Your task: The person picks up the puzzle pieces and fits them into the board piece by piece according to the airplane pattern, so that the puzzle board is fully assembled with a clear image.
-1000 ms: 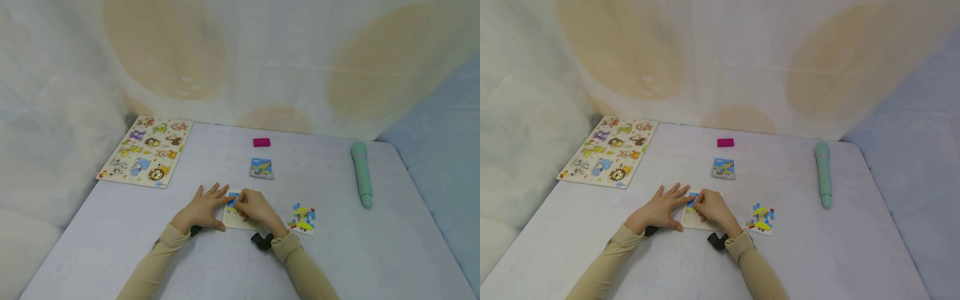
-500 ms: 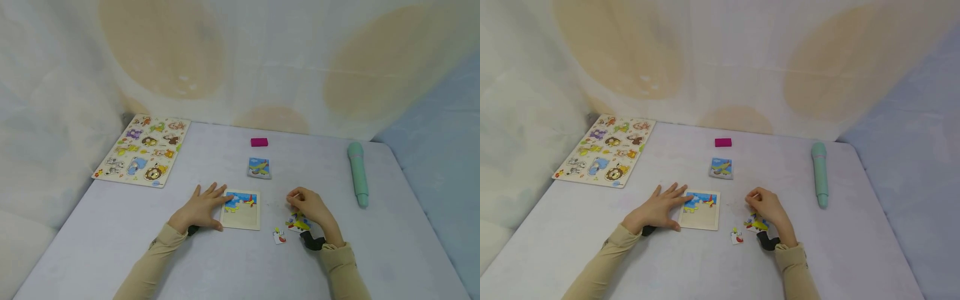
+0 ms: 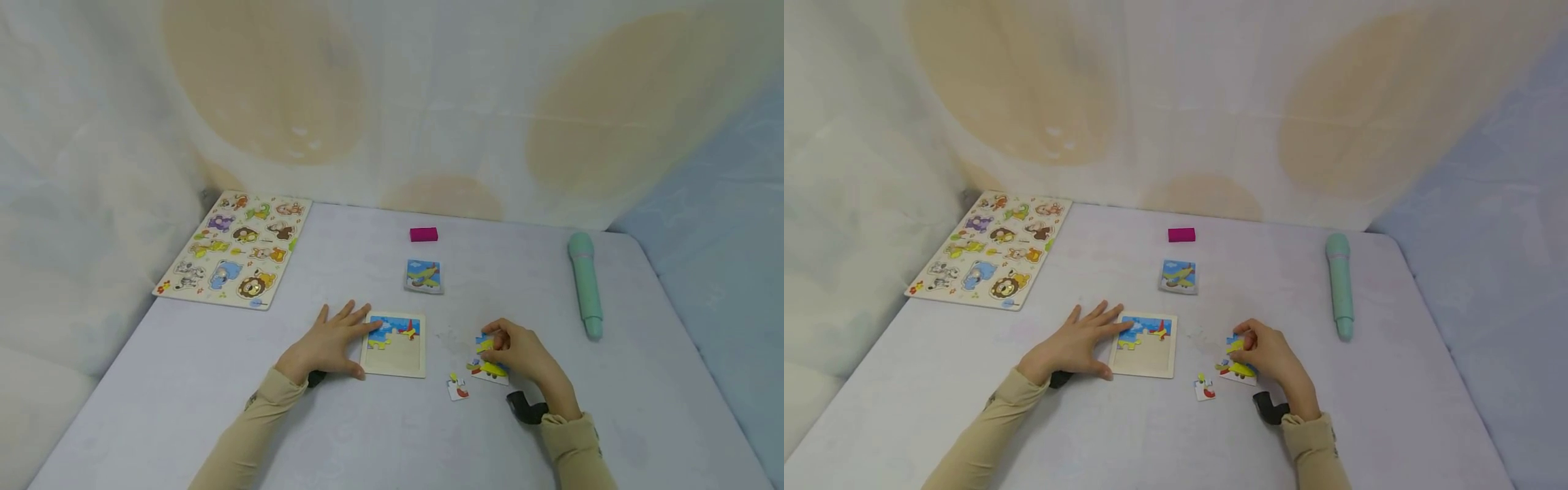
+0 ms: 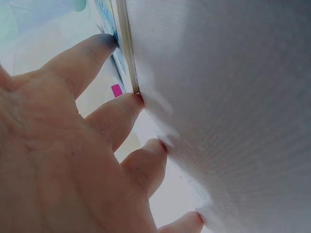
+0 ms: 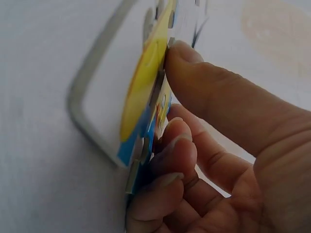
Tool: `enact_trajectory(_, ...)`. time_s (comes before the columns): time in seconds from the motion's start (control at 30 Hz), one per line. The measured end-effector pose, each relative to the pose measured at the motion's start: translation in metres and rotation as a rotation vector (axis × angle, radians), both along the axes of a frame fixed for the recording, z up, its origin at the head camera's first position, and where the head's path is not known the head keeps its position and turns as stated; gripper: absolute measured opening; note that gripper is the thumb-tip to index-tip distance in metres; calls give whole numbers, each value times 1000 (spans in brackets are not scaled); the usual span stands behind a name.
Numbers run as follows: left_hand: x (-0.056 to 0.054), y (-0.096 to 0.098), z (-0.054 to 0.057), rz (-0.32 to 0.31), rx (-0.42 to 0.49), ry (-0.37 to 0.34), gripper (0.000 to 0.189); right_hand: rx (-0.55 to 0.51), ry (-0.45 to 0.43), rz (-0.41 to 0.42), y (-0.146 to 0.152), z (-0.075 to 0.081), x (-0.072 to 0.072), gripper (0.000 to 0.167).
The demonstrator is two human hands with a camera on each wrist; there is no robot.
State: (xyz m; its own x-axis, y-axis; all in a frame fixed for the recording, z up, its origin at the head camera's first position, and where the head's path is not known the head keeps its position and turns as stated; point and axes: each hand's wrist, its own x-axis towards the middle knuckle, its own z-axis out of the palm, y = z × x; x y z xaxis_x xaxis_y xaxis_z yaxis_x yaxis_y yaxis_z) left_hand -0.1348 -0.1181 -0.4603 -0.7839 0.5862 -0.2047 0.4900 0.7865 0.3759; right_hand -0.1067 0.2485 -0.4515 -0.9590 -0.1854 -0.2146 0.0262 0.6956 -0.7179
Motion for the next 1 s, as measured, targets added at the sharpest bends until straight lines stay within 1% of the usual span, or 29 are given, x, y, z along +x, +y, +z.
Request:
enact_trajectory(0.2,1,0,0,3,9,3,96,17,30,2,1,1,-2,37)
enact_trajectory(0.37,1,-1,0,7,5,-3,96,6,44,-25,1,0,-4,25)
enact_trajectory(0.5,2,-1,1,7,9,2,96,-44,23,-47,-4,0,-9,23)
enact_trajectory(0.57,2,-1,1,6,7,1,96,-76,8,-43,-10,1,-12,24)
enact_trajectory(0.67,2,-1,0,3,9,1,96,-111,-8,-22,-25,3,-19,25)
enact_trajectory(0.8,2,-1,0,3,4,2,97,-131,-14,21,-55,7,-29,24)
enact_trajectory(1.0,1,0,1,-1,-1,2,96,-209,-61,84,-103,3,-37,23)
